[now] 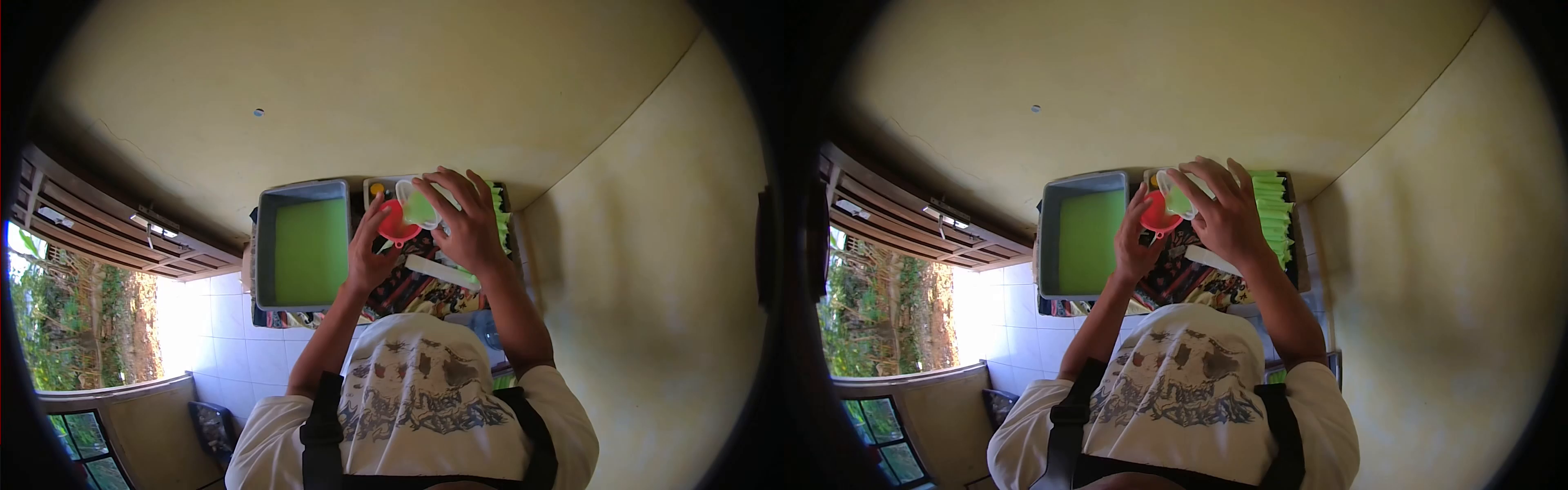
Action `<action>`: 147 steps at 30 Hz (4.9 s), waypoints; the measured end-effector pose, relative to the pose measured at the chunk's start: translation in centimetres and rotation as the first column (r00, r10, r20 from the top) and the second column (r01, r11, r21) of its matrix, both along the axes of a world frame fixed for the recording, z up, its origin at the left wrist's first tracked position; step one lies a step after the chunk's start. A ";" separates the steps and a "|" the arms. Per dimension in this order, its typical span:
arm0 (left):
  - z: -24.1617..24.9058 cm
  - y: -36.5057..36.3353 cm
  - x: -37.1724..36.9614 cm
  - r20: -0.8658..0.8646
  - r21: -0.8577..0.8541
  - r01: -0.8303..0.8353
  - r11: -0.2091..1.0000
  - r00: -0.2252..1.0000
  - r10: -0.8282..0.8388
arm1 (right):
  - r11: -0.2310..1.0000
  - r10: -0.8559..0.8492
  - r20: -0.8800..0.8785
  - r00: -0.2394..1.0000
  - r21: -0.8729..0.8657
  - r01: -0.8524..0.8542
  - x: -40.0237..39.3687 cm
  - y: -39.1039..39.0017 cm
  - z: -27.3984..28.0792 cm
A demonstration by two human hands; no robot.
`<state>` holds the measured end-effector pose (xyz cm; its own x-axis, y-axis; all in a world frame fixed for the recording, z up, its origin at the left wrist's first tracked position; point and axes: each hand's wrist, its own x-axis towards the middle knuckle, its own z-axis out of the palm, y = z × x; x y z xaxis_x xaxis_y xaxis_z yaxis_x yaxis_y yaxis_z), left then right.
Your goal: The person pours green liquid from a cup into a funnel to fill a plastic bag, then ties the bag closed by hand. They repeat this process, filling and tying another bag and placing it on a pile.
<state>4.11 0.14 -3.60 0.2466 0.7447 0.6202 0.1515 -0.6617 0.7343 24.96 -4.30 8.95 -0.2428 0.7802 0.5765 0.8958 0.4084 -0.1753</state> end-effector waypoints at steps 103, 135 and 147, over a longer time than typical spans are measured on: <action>-0.8 -0.4 -5.1 -0.036 -0.366 -0.101 0.925 0.995 0.095 | 0.924 -0.183 -0.506 0.843 -0.381 -0.027 -5.0 5.4 -31.3; -6.2 0.0 1.4 -0.158 0.038 -0.023 0.999 0.987 0.029 | 0.950 -0.059 -0.806 0.589 -0.227 -0.215 -4.2 0.2 -12.2; -5.2 -1.1 1.9 -0.369 0.167 -0.087 0.982 0.918 0.144 | 0.978 -0.080 -0.910 0.407 -0.150 -0.143 -4.0 -2.6 -10.3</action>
<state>6.06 -0.92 -8.82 0.4010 0.6919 0.6004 0.4802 -0.7169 0.5054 20.99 -6.88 -1.38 0.3098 0.8926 0.3275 0.1486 0.2947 -0.9439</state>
